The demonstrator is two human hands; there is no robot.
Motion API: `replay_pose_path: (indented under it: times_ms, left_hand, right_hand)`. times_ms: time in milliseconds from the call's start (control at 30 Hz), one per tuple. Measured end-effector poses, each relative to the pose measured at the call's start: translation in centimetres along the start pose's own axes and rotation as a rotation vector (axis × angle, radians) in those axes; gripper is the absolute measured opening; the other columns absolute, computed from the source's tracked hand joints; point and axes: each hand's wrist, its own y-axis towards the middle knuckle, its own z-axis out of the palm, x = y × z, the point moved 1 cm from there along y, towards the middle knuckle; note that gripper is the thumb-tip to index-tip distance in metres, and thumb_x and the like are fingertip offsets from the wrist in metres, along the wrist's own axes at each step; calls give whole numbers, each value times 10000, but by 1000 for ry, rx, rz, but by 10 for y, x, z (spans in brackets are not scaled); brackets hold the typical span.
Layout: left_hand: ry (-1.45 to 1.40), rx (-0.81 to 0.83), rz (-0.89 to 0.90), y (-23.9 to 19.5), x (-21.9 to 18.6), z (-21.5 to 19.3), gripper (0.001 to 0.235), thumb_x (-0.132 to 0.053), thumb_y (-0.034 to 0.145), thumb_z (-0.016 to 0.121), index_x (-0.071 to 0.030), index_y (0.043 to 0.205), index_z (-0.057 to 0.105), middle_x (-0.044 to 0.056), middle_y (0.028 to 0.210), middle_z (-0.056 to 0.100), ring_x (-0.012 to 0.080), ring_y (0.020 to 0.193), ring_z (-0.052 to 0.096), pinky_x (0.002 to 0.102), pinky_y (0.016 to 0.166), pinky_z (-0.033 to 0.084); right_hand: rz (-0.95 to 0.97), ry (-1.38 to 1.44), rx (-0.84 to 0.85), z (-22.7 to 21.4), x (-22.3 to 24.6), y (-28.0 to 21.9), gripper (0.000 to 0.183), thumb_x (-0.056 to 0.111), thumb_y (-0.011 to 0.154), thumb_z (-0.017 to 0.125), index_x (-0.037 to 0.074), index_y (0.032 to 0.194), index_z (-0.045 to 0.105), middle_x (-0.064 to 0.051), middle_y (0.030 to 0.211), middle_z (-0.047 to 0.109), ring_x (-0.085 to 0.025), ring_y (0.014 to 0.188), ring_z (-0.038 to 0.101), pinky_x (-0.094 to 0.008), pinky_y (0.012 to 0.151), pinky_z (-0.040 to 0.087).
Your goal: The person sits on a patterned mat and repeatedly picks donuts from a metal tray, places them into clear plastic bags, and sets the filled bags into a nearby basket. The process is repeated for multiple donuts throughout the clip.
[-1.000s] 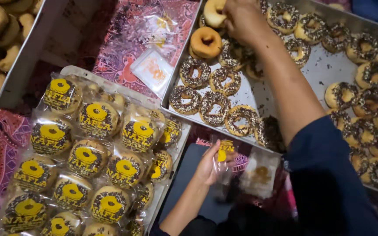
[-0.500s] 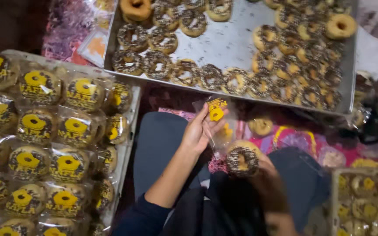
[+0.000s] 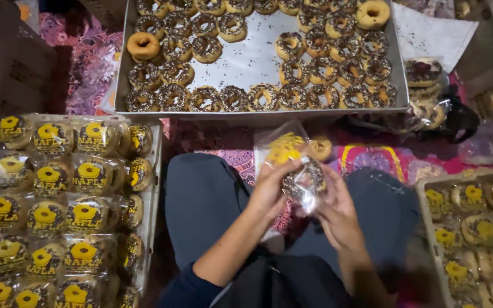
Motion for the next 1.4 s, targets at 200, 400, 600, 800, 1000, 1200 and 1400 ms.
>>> replay_pose_path:
  times_ms: [200, 400, 600, 800, 1000, 1200, 1400]
  left_hand:
    - [34, -67, -178, 7, 23, -22, 508, -95, 935, 692, 33, 1393, 513, 94, 1105, 735, 197, 982, 735, 340, 854, 624]
    - [424, 76, 28, -18, 9, -36, 384, -183, 1055, 663, -205, 1385, 467, 178, 1178, 734, 212, 972, 669, 354, 897, 571]
    - [403, 96, 76, -62, -16, 3, 287, -165, 1052, 557, 67, 1166, 682, 160, 1064, 769, 214, 1015, 752, 343, 911, 617]
    - [1244, 455, -40, -104, -32, 11, 292, -61, 1039, 468, 71, 1187, 682, 116, 1074, 780, 149, 996, 749, 271, 891, 592]
    - [640, 199, -228, -75, -32, -24, 335, -120, 1073, 386, 20, 1223, 651, 76, 1099, 765, 163, 986, 748, 270, 916, 608]
    - [1419, 313, -349, -100, -38, -5, 279, -96, 1014, 533, -18, 1233, 689, 238, 968, 732, 287, 876, 729, 369, 846, 597]
    - [1288, 530, 97, -97, -83, 16, 302, -176, 1054, 518, -147, 1325, 649, 96, 1364, 706, 270, 1308, 666, 376, 1120, 520]
  right_hand:
    - [-615, -510, -92, -7, 12, -4, 581, 51, 872, 732, 111, 1406, 511, -145, 1467, 484, -278, 1247, 544, -405, 972, 534]
    - [-523, -1257, -86, -2, 39, -5, 119, 80, 963, 749, 73, 1080, 772, -69, 1044, 747, -196, 958, 746, -325, 816, 580]
    - [-867, -1535, 93, 39, 82, -23, 255, 63, 846, 693, 41, 1094, 744, -107, 1011, 690, -284, 919, 677, -391, 781, 538]
    - [-1049, -1758, 605, 9, 99, -18, 177, 236, 764, 711, 104, 882, 709, -62, 807, 618, -266, 757, 644, -426, 698, 525]
    - [-817, -1630, 472, 10, 96, -8, 339, 184, 861, 684, 58, 1175, 693, -84, 979, 666, -260, 865, 636, -355, 746, 525]
    - [-829, -1886, 684, 21, 72, -20, 416, 228, 796, 758, -39, 1109, 696, -88, 840, 645, -263, 760, 644, -385, 650, 523]
    - [-272, -2590, 303, -17, 126, 57, 749, 530, 530, 839, 293, 1227, 698, -209, 1419, 592, -494, 1336, 530, -608, 916, 480]
